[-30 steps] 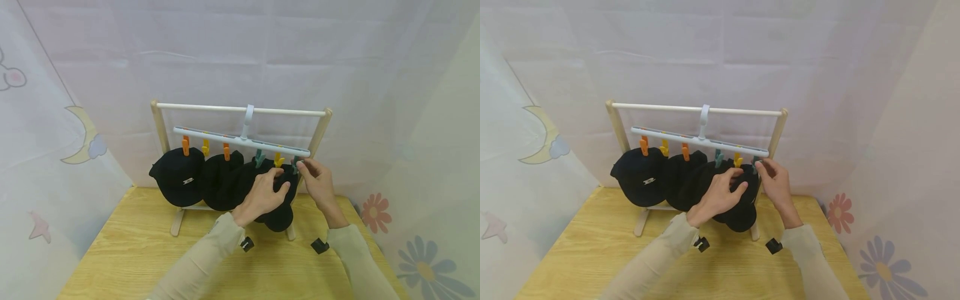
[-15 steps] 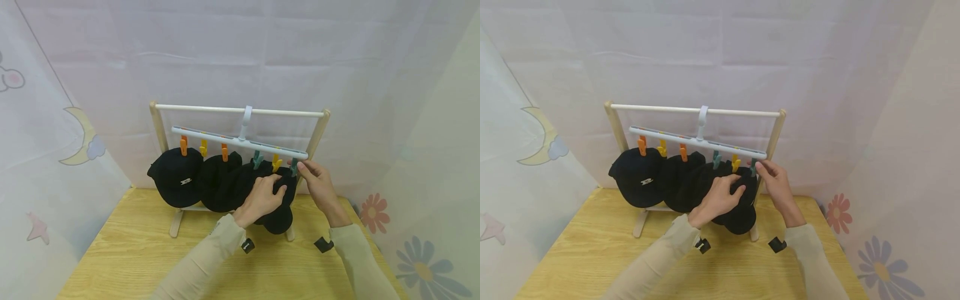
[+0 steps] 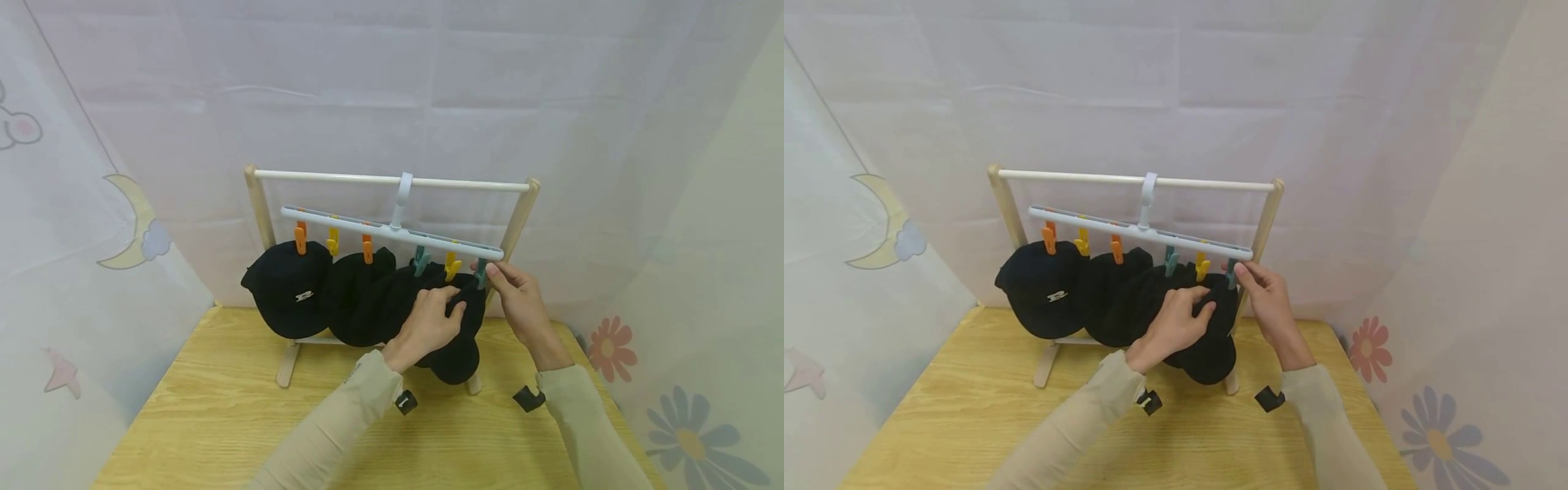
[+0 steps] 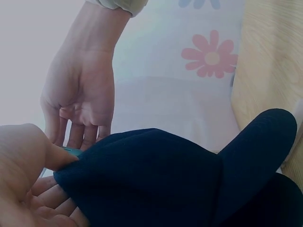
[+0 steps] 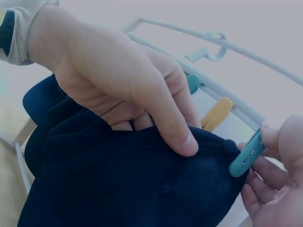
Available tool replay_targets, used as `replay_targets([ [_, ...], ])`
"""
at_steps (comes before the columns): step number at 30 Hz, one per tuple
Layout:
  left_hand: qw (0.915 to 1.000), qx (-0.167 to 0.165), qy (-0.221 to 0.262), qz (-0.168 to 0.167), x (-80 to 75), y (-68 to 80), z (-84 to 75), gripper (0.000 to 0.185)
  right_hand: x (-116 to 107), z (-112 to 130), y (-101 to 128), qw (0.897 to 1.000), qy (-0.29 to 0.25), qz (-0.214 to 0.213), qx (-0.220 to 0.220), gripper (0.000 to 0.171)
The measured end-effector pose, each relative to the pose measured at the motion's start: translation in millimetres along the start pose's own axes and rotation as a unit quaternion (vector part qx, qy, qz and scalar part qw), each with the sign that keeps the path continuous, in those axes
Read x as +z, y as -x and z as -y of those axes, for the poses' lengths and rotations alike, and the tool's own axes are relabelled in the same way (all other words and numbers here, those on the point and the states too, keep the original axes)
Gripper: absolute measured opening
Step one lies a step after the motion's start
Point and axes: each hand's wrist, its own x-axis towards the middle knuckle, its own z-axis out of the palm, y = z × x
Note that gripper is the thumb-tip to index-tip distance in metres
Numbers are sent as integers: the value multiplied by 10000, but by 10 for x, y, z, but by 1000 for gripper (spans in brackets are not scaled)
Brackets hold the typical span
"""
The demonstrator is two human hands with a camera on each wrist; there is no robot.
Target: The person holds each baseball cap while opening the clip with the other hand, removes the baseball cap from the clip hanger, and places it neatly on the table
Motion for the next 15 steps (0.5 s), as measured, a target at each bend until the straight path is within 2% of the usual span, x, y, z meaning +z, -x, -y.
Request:
replay_targets([
  [15,10000,1,51,18,12,-2,20,36,54,2,-16,9991,-139,-390,60,57],
])
